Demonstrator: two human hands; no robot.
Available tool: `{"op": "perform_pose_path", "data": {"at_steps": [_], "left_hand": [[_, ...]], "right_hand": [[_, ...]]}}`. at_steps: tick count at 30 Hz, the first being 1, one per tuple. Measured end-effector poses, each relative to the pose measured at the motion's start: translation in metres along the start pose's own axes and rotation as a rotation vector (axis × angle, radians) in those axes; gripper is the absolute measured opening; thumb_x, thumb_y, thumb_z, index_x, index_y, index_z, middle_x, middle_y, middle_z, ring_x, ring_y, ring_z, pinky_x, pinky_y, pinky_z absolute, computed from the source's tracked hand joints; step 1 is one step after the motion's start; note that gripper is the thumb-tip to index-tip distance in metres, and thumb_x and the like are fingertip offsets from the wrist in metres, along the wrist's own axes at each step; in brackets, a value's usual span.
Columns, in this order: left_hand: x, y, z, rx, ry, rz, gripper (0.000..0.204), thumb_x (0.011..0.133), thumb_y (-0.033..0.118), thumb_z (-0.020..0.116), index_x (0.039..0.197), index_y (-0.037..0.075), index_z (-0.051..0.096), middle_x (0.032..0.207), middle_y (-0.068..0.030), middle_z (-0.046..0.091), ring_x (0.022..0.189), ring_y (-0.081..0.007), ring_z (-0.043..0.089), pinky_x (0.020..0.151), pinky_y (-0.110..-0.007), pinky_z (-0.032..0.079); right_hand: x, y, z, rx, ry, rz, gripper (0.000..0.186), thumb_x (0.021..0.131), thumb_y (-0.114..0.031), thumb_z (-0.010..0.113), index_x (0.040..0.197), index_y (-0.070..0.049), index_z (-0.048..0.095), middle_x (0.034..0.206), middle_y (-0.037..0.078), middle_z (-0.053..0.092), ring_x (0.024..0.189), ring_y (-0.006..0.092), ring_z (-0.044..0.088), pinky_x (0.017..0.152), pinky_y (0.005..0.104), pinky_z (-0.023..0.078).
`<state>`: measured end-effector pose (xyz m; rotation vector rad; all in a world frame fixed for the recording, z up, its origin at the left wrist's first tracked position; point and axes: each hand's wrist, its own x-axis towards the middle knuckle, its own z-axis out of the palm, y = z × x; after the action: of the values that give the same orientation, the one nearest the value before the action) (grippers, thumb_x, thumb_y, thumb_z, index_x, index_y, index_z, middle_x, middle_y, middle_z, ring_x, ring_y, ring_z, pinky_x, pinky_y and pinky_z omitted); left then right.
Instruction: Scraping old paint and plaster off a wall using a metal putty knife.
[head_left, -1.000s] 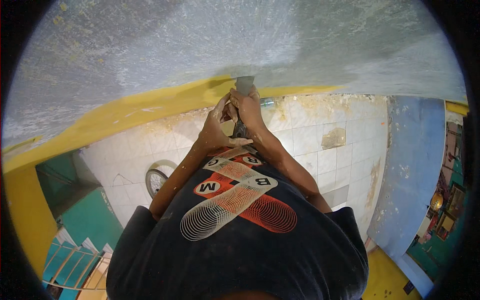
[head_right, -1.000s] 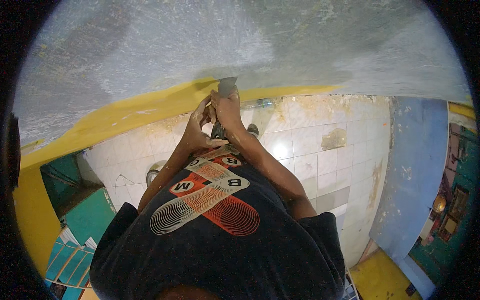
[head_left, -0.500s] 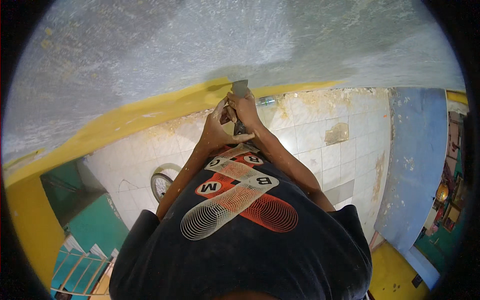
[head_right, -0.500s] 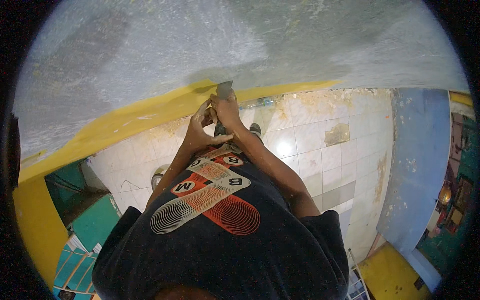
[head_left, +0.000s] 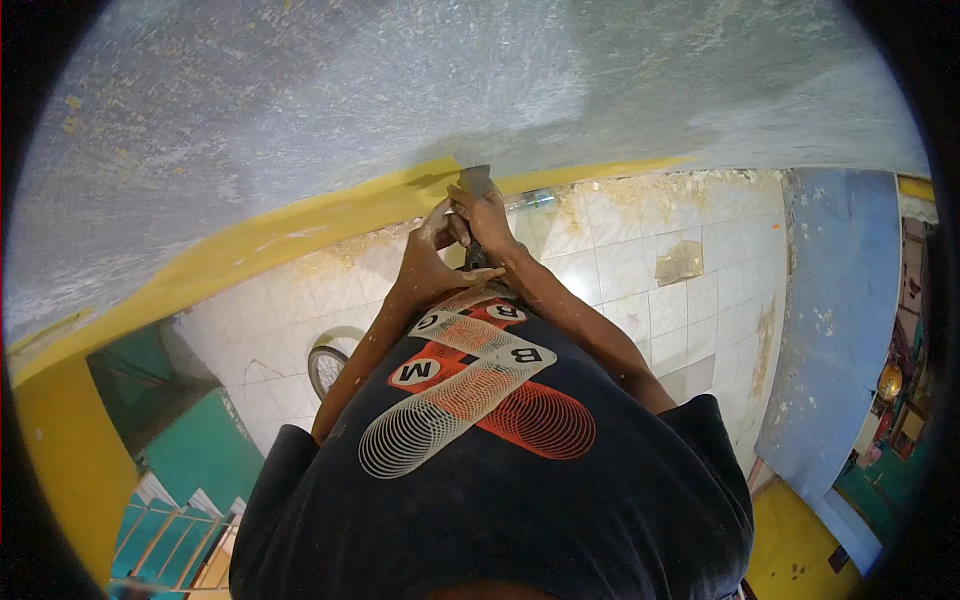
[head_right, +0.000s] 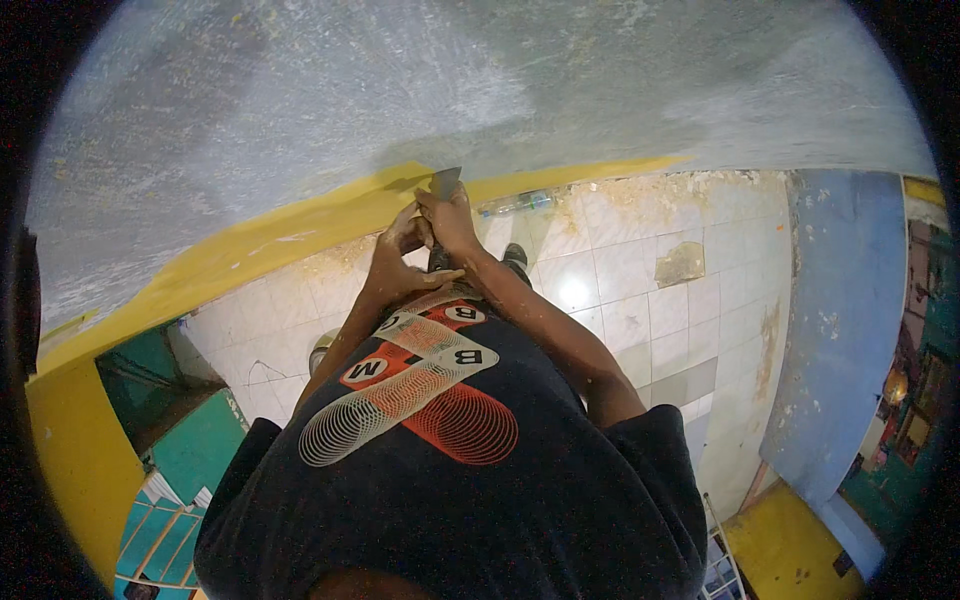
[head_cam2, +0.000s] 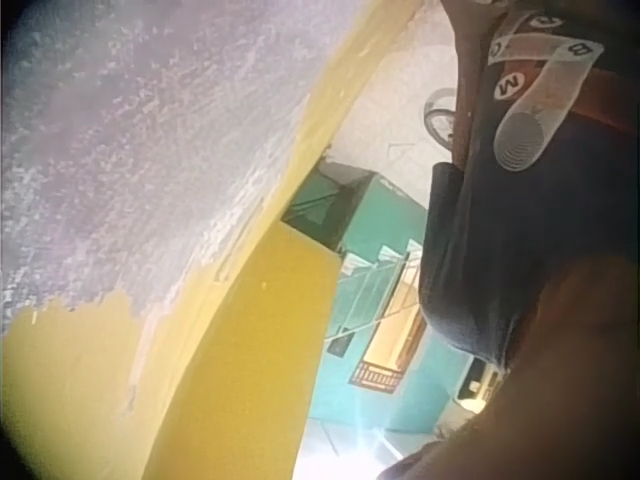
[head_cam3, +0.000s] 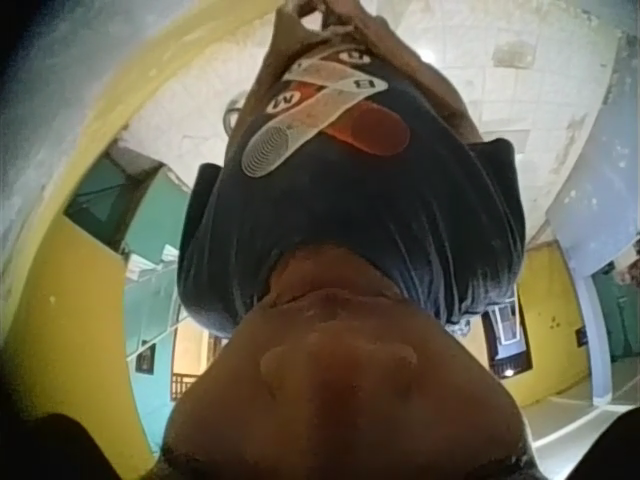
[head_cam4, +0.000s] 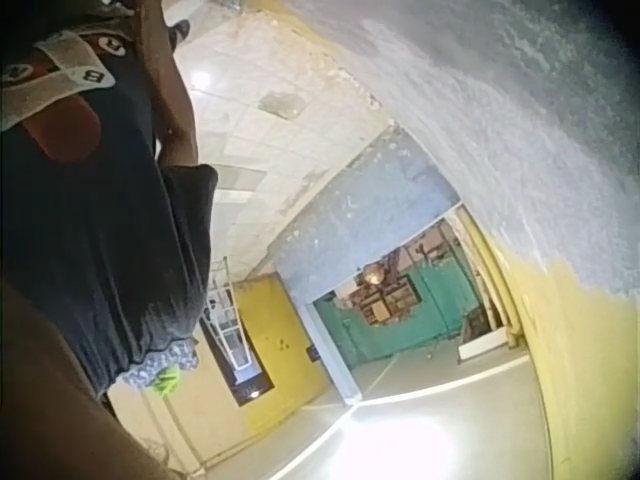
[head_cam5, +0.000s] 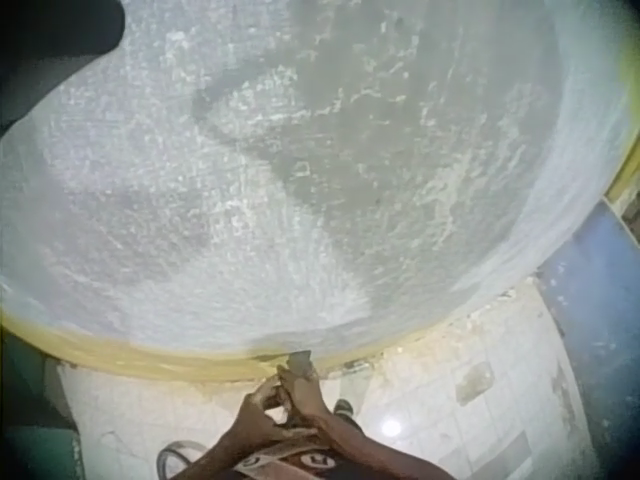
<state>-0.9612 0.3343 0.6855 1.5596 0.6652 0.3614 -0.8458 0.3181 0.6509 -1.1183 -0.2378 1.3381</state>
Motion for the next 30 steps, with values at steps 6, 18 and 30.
{"op": "perform_pose_path", "data": {"at_steps": [6,18,30], "left_hand": [[-0.005,0.011,0.003,0.006,0.041,0.063,0.091,0.047,0.025,0.085,0.118,-0.005,0.037,0.087,-0.0083,0.055,0.083,-0.0136,0.055,0.083,-0.031,0.044],[-0.012,0.011,0.019,-0.032,0.088,0.142,0.088,0.048,0.023,0.084,0.117,-0.004,0.038,0.087,-0.0065,0.052,0.079,-0.0128,0.051,0.078,-0.028,0.044],[-0.015,-0.003,0.021,0.077,0.106,0.15,0.093,0.055,0.016,0.081,0.127,-0.005,0.026,0.097,-0.0092,0.051,0.092,-0.0157,0.053,0.084,-0.029,0.042]], "right_hand": [[-0.009,-0.002,0.0,0.016,-0.011,-0.077,0.013,0.084,-0.011,0.053,0.076,-0.007,0.042,0.047,0.002,0.042,0.027,0.0123,0.036,0.026,0.0257,0.026],[-0.014,-0.007,0.0,-0.095,0.047,0.014,0.018,0.083,-0.01,0.053,0.069,-0.007,0.043,0.045,0.002,0.043,0.026,0.0124,0.035,0.027,0.0261,0.026],[-0.02,0.001,-0.002,-0.137,-0.017,-0.021,0.018,0.083,-0.012,0.053,0.068,-0.004,0.048,0.047,0.003,0.047,0.028,0.0111,0.038,0.028,0.0251,0.027]]}}
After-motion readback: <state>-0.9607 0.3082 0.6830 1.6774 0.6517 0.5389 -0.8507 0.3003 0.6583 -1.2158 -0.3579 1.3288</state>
